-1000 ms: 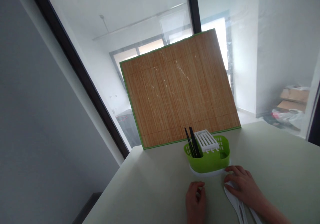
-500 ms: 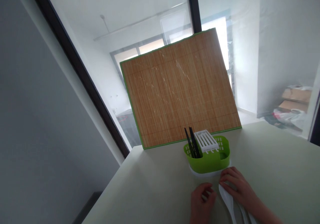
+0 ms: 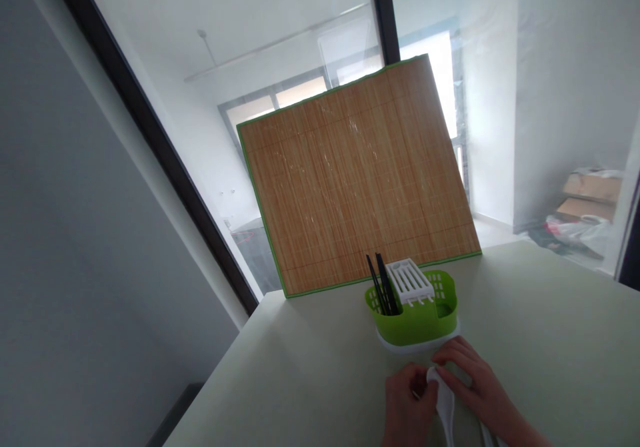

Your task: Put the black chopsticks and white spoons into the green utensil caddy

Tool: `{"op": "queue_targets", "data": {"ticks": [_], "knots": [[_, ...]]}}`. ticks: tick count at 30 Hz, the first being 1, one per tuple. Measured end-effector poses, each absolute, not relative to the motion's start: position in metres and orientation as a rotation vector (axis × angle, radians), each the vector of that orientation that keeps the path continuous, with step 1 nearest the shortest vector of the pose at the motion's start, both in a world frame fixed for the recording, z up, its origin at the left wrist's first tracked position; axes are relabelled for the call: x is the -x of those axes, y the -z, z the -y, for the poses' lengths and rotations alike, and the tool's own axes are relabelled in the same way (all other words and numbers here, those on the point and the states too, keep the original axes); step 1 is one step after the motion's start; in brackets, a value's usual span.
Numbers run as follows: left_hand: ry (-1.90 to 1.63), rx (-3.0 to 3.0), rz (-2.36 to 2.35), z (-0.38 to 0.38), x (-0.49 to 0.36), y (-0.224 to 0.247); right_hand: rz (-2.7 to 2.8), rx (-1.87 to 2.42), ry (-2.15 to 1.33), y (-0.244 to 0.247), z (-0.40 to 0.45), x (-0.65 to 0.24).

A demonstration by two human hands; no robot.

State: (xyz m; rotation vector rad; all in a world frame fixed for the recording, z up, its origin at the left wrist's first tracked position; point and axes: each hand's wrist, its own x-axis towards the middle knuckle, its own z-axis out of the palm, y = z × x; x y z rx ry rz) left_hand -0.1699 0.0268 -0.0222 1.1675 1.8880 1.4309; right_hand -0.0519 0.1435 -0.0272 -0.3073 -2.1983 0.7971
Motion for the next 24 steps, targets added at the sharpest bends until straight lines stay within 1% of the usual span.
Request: {"op": "queue_targets", "data": {"ticks": [4, 9, 12, 14, 17, 24], "knots": [[-1.601, -1.194, -1.889, -0.017, 0.186, -0.015, 2.094, 0.379, -0.786, 0.027, -0.151, 0.046], [-1.937, -1.374, -2.083, -0.011, 0.22, -0.094, 2.056, 0.511, -0.705, 0.034, -0.163, 0.043], [-2.155, -1.437, -2.194, -0.024, 0.241, -0.133, 2.108, 0.613, -0.621, 0.04, -0.171, 0.043], [-2.235, -1.447, -2.199, -0.04, 0.255, -0.146, 2.173, 0.668, -0.545, 0.045, -0.177, 0.042], [-2.22, -1.422, -2.201, -0.067, 0.275, -0.145, 2.275, 0.754, -0.442, 0.052, -0.186, 0.041], [-1.708, -1.35, -2.579, -0.1, 0.297, -0.092, 2.403, 0.955, -0.372, 0.066, -0.194, 0.039]]}}
